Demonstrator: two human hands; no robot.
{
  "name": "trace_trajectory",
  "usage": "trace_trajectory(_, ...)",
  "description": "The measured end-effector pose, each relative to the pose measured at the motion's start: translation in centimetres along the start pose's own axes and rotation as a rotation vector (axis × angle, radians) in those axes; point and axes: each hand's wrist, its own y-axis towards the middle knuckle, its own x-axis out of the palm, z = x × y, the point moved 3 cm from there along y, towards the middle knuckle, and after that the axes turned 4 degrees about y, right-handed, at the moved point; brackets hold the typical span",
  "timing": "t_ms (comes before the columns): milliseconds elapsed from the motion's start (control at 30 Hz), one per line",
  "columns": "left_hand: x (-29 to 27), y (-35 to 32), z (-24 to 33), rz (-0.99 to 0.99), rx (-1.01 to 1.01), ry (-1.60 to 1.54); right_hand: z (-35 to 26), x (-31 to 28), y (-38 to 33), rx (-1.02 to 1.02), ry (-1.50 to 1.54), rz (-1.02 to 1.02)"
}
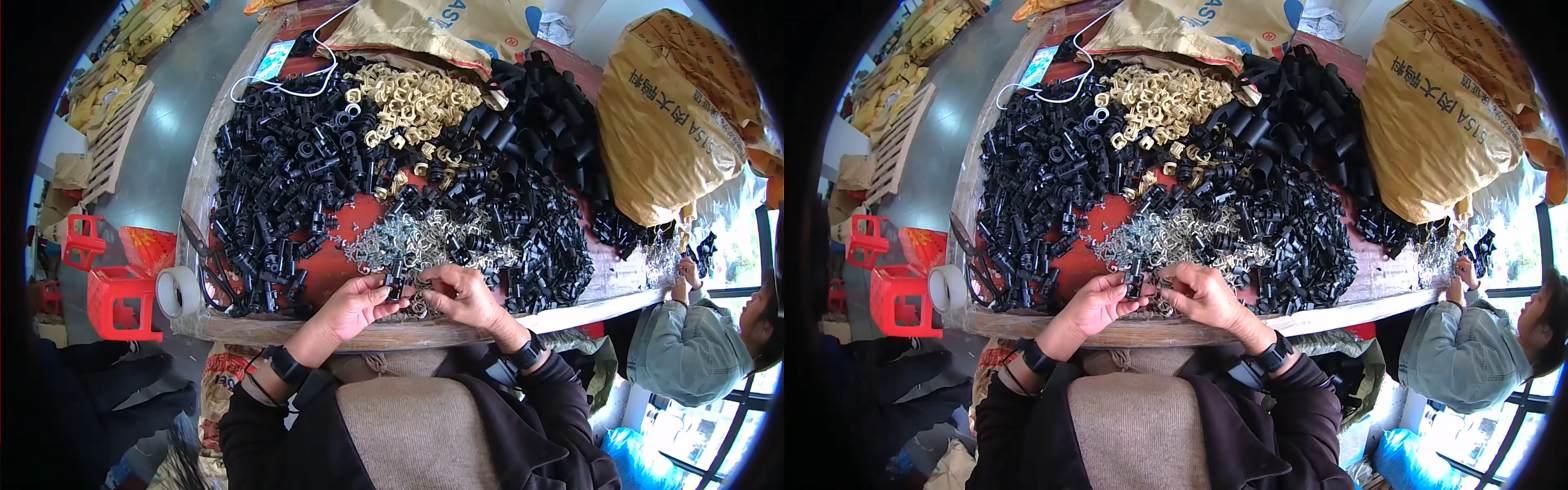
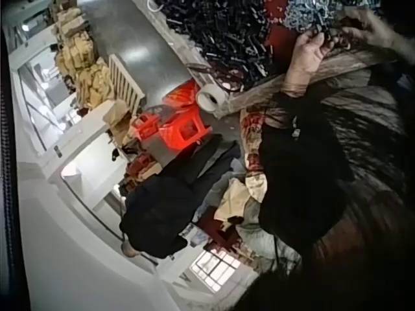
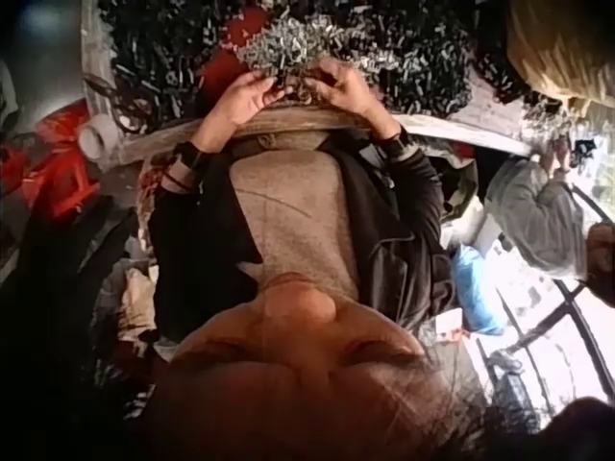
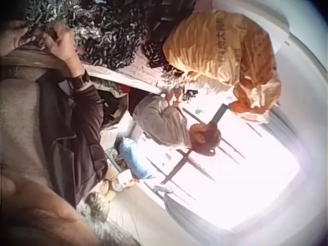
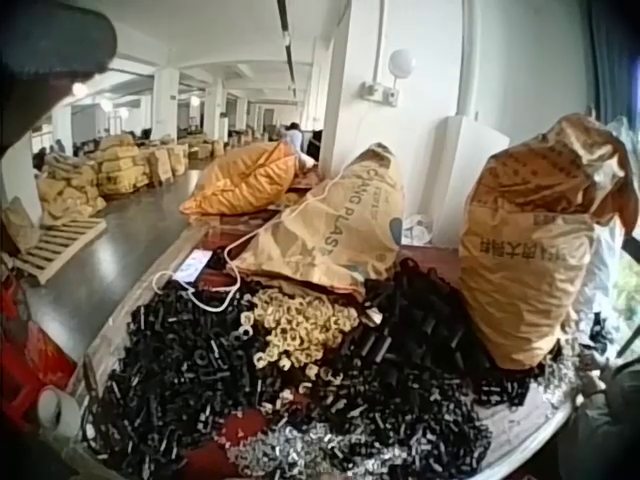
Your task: The person assembles components by hand, picking up a black plastic housing, a metal clip, and a tan plastic insert. They press the clip and insert into the housing, fit a larger black plastic sleeve over the assembly, and place it into a bag.
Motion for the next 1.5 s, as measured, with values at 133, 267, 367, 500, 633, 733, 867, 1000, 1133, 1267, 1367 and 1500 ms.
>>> trace_trajectory(133, 0.4, -0.1, 0.2, -0.033, 0.000, 0.031, 0.8, -0.3, -0.4, 0.020, -0.123, 0.157)
trace_trajectory(267, 0.2, -0.3, 0.4, -0.005, 0.029, 0.013, 0.6, 0.5, -0.4, -0.073, -0.405, 0.144)
trace_trajectory(367, 0.0, -0.1, 0.6, 0.029, 0.047, -0.018, 0.9, 1.5, -0.5, -0.090, -0.710, 0.059)
trace_trajectory(500, -0.3, 0.1, 1.0, 0.087, 0.069, -0.068, 2.0, 2.3, -0.3, -0.104, -0.772, -0.027)
trace_trajectory(633, -0.5, 0.1, 1.1, 0.125, 0.091, -0.094, 1.9, 1.1, -0.7, -0.093, -0.533, 0.102)
trace_trajectory(733, -0.5, 0.1, 1.1, 0.110, 0.108, -0.087, 2.1, -0.1, -0.6, 0.082, -0.180, 0.156)
trace_trajectory(867, 0.0, 0.4, 0.9, 0.110, 0.128, -0.077, 3.4, 0.1, -0.5, 0.357, 0.576, 0.143)
trace_trajectory(1000, 0.1, 0.9, 0.8, 0.051, 0.161, -0.039, 3.0, 0.6, -0.4, 0.404, 0.895, 0.134)
trace_trajectory(1133, 0.6, 1.4, 0.6, 0.000, 0.162, -0.045, 3.3, 0.8, -0.2, 0.471, 1.133, 0.071)
trace_trajectory(1267, 0.8, 1.7, 0.1, 0.009, 0.105, -0.050, 3.0, 1.8, 0.1, 0.449, 1.074, 0.043)
trace_trajectory(1367, 0.9, 1.7, 0.1, -0.038, 0.112, -0.054, 2.6, 2.2, 0.2, 0.428, 1.022, -0.009)
trace_trajectory(1500, 0.8, 1.7, -0.1, -0.027, 0.115, -0.073, 2.9, 2.7, -0.1, 0.422, 0.942, -0.043)
